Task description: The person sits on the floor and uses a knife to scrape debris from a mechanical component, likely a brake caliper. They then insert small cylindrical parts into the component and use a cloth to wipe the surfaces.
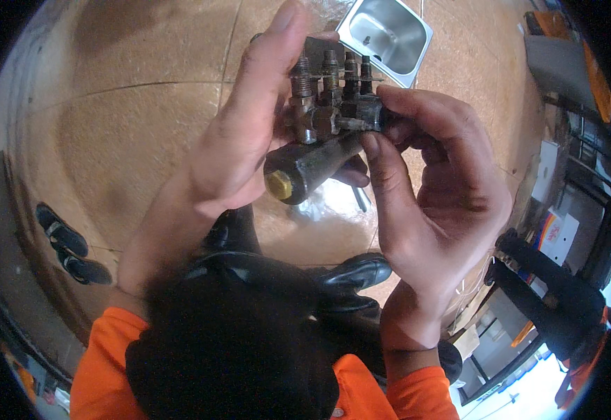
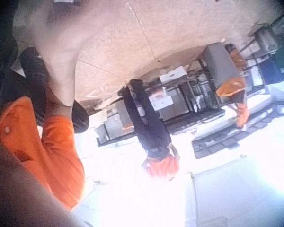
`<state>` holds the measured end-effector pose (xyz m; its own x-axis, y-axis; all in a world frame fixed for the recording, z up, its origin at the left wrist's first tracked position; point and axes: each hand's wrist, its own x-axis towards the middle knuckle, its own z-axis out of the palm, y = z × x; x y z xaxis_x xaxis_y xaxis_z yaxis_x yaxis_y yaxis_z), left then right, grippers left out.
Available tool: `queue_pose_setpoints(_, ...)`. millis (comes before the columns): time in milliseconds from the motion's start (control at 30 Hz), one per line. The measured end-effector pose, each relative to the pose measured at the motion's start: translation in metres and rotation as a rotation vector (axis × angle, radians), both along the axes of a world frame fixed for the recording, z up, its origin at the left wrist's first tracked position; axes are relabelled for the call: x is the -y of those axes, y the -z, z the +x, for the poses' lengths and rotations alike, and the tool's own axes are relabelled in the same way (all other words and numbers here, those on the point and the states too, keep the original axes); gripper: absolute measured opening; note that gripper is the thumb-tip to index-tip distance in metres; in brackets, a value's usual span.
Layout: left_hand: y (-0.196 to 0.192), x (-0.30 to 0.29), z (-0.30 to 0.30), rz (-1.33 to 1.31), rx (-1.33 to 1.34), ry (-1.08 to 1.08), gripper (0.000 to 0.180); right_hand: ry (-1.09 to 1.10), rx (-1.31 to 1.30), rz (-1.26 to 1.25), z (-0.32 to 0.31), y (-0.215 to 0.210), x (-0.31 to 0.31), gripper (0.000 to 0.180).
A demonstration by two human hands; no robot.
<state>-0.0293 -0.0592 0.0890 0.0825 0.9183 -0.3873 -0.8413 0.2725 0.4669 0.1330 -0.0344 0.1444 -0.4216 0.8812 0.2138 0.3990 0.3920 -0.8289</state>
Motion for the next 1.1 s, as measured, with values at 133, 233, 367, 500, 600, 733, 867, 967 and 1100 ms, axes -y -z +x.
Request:
queue_pose_setpoints(133,0.010,-0.007,-0.004,0.063,0.141,0.078,0.091,0.047,0.003,-0.005,-0.007,-0.006,0.005,0.035)
queue_pose_setpoints(233,0.014,-0.005,-0.006,0.090,0.237,0.123,0.094,0.045,0.008,0.016,-0.007,-0.006,0.003,0.034)
queue_pose_setpoints(367,0.019,-0.004,-0.006,0.123,0.307,0.170,0.098,0.040,0.041,0.038,-0.007,-0.009,0.003,0.032)
queue_pose_setpoints(500,0.020,0.001,-0.007,0.123,0.287,0.178,0.102,-0.018,0.042,0.018,-0.008,-0.009,0.000,0.034)
queue_pose_setpoints(600,0.021,-0.001,-0.003,0.097,0.268,0.146,0.102,-0.060,0.032,0.033,-0.007,-0.008,-0.004,0.035)
queue_pose_setpoints(733,0.022,-0.002,-0.005,0.071,0.340,0.173,0.102,-0.113,0.049,0.081,-0.005,-0.006,-0.010,0.038)
queue_pose_setpoints(867,0.023,-0.003,-0.005,0.072,0.326,0.170,0.101,-0.134,0.050,0.113,-0.005,-0.004,-0.013,0.040)
queue_pose_setpoints(967,0.027,-0.002,-0.007,0.109,0.418,0.188,0.100,-0.107,0.070,0.065,-0.006,-0.009,-0.011,0.042)
queue_pose_setpoints(1100,0.031,-0.001,-0.010,0.105,0.453,0.167,0.098,-0.081,0.125,0.081,-0.005,-0.012,-0.010,0.042)
